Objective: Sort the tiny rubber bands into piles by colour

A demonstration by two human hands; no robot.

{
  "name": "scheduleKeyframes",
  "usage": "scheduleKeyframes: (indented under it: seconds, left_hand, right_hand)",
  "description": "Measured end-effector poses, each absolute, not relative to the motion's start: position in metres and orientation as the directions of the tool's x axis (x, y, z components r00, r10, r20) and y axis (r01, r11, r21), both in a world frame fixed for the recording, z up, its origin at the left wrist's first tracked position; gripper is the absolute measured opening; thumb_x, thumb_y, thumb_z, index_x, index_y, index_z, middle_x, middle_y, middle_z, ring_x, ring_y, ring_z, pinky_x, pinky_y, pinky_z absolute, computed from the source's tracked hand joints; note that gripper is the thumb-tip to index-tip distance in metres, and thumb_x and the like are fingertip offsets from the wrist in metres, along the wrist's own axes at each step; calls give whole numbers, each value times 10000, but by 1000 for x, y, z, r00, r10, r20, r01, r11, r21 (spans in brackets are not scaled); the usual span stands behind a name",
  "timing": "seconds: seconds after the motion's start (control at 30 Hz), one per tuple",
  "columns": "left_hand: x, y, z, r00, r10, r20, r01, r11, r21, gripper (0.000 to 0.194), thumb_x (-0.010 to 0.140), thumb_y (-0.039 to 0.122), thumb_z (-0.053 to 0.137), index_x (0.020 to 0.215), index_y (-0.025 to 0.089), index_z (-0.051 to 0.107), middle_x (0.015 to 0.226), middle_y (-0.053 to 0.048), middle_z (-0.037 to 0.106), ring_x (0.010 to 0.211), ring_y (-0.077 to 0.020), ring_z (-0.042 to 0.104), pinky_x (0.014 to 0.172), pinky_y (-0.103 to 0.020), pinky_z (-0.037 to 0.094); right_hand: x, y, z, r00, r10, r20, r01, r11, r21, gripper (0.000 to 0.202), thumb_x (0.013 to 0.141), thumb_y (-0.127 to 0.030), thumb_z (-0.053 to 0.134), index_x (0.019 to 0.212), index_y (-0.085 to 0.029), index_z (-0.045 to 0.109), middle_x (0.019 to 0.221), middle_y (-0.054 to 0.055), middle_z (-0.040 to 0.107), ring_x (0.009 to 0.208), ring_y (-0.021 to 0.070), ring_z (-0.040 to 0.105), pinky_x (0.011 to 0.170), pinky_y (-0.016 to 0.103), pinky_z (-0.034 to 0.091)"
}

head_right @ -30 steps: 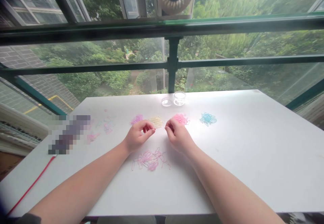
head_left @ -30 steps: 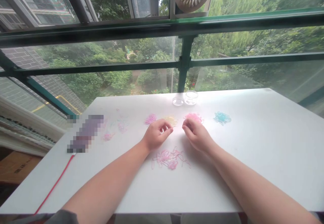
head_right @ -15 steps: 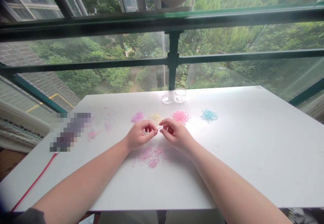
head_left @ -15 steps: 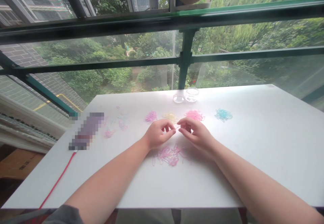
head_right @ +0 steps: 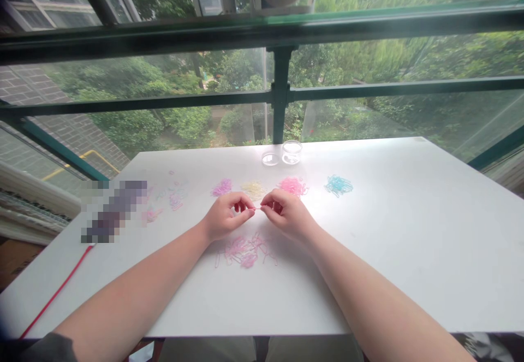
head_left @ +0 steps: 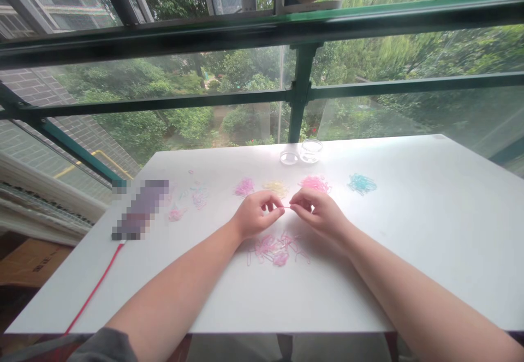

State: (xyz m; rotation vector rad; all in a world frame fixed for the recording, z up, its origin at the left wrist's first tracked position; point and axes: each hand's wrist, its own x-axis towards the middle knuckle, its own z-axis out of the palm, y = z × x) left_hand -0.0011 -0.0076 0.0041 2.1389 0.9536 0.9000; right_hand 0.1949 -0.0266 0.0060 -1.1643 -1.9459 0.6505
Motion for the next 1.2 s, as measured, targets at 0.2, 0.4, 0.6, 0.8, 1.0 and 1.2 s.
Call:
scheduleKeyframes:
  seconds: [0.2,0.4,0.6,0.8,1.0,1.2]
  left_hand:
    - [-1,-8,4,493,802,338,377,-547,747,145,784,293,583,769,155,624,720,-23,626,632,-103,529,616,-239,425]
    - [-1,-8,3,495,803,331,373,-541,754,144,789,289,577,767,155,626,732,-23,635,639,-102,534,620,-240,420]
    - [-1,-7,3,503,801,326,379,-543,749,142,790,284,568,762,157,624,721,-22,627,634,-104,528,625,-248,419]
    - [-2,-7,5,519,795,316,379,-545,748,144,791,285,564,758,158,624,735,-28,633,644,-107,530,630,-244,427]
    - [-2,-7,4,517,793,321,374,-547,749,122,792,258,561,758,158,623,739,-24,636,643,-103,534,633,-242,423]
    - [-4,-5,3,490,810,322,384,-532,754,103,786,232,555,749,155,613,744,-24,639,655,-105,536,642,-242,424]
  right_hand:
    - [194,-27,6,-319,888,331,492,454,-743,76,763,-249,567,801,-183,575,609,-18,504,527,98,437,491,222,363]
    - [195,-26,4,-344,879,332,502,470,-726,62,765,-201,547,743,-179,600,620,-7,526,539,100,444,523,235,373]
    - [195,-26,5,-331,887,323,517,457,-724,59,765,-188,536,738,-184,589,611,-13,515,546,107,442,529,241,368]
    - [197,-25,6,-338,878,338,503,472,-724,59,771,-190,532,732,-186,576,610,-14,492,548,108,437,516,237,364]
    - [199,-24,8,-347,878,328,522,472,-711,74,774,-178,516,720,-185,566,616,-11,490,560,113,442,540,247,374]
    - [216,-15,12,-197,929,312,608,365,-705,75,765,-215,517,717,-190,568,641,-3,550,557,118,471,546,253,381]
